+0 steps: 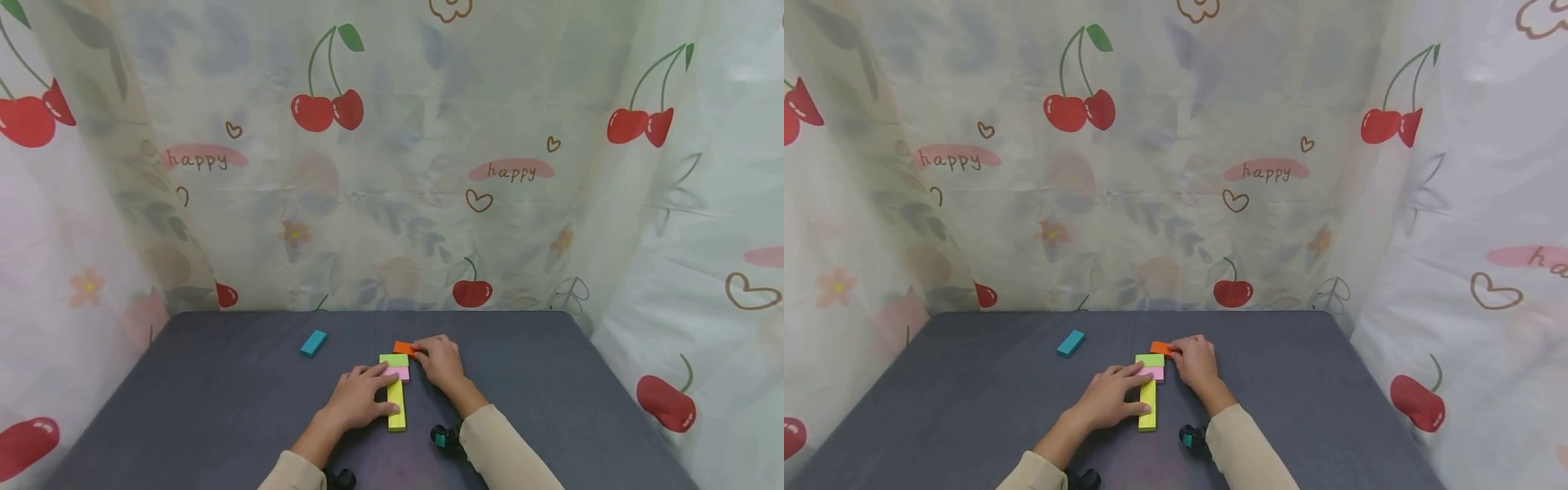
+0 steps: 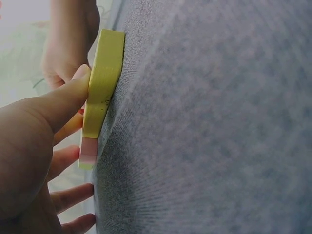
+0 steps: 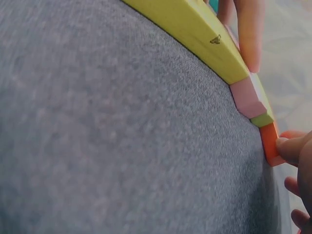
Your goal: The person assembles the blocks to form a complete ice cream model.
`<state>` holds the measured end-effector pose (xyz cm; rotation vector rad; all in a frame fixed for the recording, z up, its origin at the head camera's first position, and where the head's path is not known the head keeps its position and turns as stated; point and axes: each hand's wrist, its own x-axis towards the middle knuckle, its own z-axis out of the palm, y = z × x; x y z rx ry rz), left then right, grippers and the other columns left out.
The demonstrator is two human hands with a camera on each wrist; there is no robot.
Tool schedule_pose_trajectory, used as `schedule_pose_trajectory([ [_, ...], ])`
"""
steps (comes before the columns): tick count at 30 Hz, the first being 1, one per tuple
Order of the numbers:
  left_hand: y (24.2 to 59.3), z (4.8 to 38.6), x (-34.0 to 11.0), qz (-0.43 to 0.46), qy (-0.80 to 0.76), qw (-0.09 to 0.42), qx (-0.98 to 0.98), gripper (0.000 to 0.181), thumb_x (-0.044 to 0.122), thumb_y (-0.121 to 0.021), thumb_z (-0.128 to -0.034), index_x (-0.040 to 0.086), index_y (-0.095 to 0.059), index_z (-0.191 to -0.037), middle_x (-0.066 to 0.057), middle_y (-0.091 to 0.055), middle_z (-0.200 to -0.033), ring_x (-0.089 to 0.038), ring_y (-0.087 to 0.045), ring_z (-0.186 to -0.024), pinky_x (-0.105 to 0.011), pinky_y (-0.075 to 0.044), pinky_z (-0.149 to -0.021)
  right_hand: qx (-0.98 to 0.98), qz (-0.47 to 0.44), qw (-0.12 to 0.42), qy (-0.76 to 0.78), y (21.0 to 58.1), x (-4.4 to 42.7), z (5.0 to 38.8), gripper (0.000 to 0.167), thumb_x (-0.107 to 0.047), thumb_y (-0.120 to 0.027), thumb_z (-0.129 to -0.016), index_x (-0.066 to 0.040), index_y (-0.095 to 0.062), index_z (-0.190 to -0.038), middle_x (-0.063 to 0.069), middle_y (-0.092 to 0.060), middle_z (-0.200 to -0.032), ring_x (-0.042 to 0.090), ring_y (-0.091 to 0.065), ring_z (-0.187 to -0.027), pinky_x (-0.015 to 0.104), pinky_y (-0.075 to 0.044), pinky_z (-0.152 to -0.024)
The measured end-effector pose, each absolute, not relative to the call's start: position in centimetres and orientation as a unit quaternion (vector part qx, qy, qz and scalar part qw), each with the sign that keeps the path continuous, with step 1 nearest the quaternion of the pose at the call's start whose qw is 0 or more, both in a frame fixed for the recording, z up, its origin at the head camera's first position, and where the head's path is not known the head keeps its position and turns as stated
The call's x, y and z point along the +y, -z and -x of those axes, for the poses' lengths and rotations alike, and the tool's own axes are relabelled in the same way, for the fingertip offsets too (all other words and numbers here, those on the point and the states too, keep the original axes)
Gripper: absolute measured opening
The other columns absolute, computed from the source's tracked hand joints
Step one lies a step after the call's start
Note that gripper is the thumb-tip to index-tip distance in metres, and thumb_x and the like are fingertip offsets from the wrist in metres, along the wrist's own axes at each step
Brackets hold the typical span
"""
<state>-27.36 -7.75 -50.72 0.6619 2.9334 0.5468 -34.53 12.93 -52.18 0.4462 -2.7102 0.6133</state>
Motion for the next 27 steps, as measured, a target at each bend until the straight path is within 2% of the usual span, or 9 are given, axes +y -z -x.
schedule_pose_trajectory([
  [7, 50.8, 27.5, -7.7, -0.214, -0.180, 0.044, 0.959, 0.065, 0.059, -0.066, -0.0844, 0.030, -0.054, -0.141, 0.000, -0.041, -0.150, -0.033, -0.040, -0.129, -0.057, -0.032, -0.100, -0.945, -0.178, 0.158, -0.226, 52.1, 12.3, 34.9, 0.019, -0.015, -0.072, -0.088, -0.016, -0.078, -0.107, 0.000, -0.072, -0.109, 0.027, -0.058, -0.106, 0.052, -0.041, -0.094],
  [12, 50.8, 27.4, -7.9, -0.220, -0.182, 0.044, 0.957, 0.065, 0.059, -0.066, -0.0843, 0.030, -0.054, -0.141, 0.000, -0.042, -0.150, -0.033, -0.041, -0.128, -0.057, -0.034, -0.098, -0.942, -0.186, 0.135, -0.245, 52.0, 11.8, 35.1, 0.020, -0.013, -0.070, -0.090, -0.015, -0.077, -0.109, 0.001, -0.071, -0.112, 0.030, -0.056, -0.115, 0.054, -0.039, -0.098],
  [20, 50.8, 27.5, -8.0, -0.223, -0.180, 0.041, 0.957, 0.066, 0.061, -0.064, -0.0841, 0.030, -0.053, -0.142, 0.000, -0.042, -0.150, -0.032, -0.042, -0.128, -0.057, -0.034, -0.097, -0.941, -0.189, 0.096, -0.265, 52.0, 11.2, 35.2, 0.027, -0.023, -0.069, -0.092, -0.014, -0.074, -0.116, 0.001, -0.068, -0.119, 0.031, -0.050, -0.125, 0.057, -0.031, -0.104],
  [27, 50.8, 27.4, -8.0, -0.225, -0.182, 0.040, 0.956, 0.066, 0.059, -0.066, -0.0841, 0.028, -0.054, -0.141, -0.002, -0.043, -0.149, -0.033, -0.042, -0.128, -0.058, -0.034, -0.098, -0.940, -0.198, 0.096, -0.262, 52.4, 11.3, 35.2, 0.031, -0.024, -0.069, -0.091, -0.013, -0.071, -0.121, 0.001, -0.066, -0.123, 0.031, -0.048, -0.127, 0.058, -0.031, -0.103],
])
